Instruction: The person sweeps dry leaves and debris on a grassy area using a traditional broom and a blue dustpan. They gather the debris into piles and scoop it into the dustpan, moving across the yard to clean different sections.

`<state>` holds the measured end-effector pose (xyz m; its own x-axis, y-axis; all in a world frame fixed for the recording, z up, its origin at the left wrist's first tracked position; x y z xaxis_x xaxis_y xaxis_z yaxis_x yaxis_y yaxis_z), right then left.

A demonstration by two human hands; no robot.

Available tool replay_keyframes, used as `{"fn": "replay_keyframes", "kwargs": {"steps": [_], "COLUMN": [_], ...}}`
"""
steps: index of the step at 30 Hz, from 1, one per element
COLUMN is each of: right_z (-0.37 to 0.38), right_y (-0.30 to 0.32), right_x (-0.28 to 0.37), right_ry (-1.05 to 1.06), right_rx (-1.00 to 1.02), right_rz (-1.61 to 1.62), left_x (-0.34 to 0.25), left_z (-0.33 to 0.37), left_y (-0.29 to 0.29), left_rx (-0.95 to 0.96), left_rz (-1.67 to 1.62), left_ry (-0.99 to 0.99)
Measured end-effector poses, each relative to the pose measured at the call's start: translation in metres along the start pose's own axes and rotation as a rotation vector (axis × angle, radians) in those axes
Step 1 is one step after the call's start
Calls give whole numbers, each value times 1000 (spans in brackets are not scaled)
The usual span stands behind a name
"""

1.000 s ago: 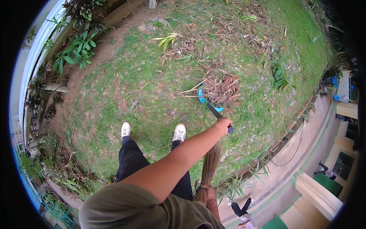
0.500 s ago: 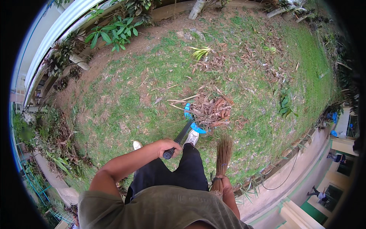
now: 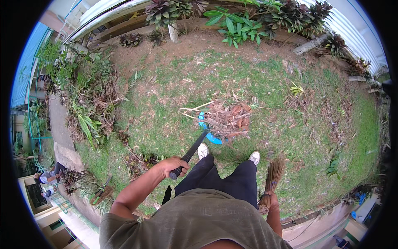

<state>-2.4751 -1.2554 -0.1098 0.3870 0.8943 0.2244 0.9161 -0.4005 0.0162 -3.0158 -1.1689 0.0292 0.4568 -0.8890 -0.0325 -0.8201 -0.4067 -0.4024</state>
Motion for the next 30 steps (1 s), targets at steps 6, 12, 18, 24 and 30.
{"fn": "replay_keyframes", "kwargs": {"steps": [6, 12, 18, 24, 30], "right_z": [7, 6, 25, 8, -9], "right_y": [-103, -209, -284, -371, -434], "right_x": [18, 49, 83, 123, 89], "right_ry": [-123, -123, -237, -35, 104], "right_rx": [201, 209, 207, 168, 82], "right_rz": [-95, -196, -262, -351, -307], "left_x": [-31, -79, -134, -152, -164], "left_z": [-75, -99, -185, -279, -352], "left_y": [105, 219, 304, 428, 585], "left_rx": [-8, 33, -152, -129, -578], "left_rz": [-298, -680, -891, -1128, -881], "left_ry": [-79, -286, -500, -599, -759]}}
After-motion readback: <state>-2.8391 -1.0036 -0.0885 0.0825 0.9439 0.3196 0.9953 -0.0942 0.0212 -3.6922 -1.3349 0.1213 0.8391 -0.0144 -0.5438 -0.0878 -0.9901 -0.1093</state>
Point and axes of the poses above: each hand's wrist, its own z-axis towards the middle knuckle, its own y-axis out of the back of the hand, x = y × z, the point moved 8 cm from there along z, towards the middle knuckle, and after that the axes turned 1 degree about -z, right-handed, at the moved point
